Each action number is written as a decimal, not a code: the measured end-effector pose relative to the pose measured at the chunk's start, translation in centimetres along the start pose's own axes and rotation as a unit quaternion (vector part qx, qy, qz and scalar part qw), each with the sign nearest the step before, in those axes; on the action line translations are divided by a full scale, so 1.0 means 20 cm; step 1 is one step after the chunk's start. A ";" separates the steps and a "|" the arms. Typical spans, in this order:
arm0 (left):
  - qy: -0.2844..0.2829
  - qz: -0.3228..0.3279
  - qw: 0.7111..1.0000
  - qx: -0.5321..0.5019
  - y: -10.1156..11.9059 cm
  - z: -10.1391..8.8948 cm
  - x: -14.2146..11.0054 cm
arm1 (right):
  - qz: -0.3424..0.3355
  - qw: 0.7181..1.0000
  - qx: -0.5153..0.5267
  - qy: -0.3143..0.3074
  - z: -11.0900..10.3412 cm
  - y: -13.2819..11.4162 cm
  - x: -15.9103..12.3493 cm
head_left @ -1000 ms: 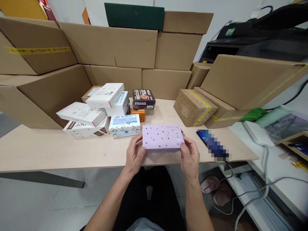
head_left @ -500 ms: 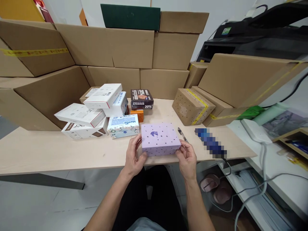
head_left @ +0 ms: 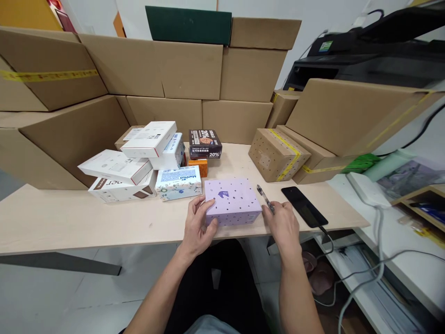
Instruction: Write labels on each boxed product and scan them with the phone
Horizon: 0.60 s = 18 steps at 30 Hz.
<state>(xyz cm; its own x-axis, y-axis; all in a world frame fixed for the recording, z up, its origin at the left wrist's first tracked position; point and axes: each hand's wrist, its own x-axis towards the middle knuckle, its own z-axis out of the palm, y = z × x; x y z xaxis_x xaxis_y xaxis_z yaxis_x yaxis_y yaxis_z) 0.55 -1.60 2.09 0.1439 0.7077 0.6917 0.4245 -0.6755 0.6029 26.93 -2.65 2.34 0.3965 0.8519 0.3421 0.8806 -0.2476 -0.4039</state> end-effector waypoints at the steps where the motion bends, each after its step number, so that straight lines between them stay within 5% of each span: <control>1: 0.000 0.001 1.000 -0.002 0.00 0.00 0.00 | 0.005 0.999 -0.032 -0.010 0.00 0.00 0.01; 8: -0.001 0.004 1.000 -0.012 0.00 0.00 -0.01 | -0.020 0.996 -0.081 -0.035 0.03 0.00 0.06; 13: 0.005 0.020 1.000 -0.016 0.00 -0.01 0.00 | 0.041 0.992 0.119 0.023 -0.05 0.02 0.11; 15: 0.005 0.030 0.999 -0.021 -0.01 -0.01 -0.01 | 0.063 0.951 0.297 0.064 -0.12 -0.01 0.13; 18: 0.002 0.040 0.999 -0.020 -0.01 -0.01 -0.02 | 0.038 0.846 0.524 0.094 -0.21 -0.11 0.15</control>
<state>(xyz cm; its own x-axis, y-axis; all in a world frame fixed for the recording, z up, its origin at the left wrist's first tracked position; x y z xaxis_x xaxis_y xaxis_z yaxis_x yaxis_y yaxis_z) 0.29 -1.73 1.75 0.1720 0.6497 0.7405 0.3761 -0.7381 0.5601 27.23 -1.54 7.89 0.5620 0.7396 0.3704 0.1771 0.3298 -0.9273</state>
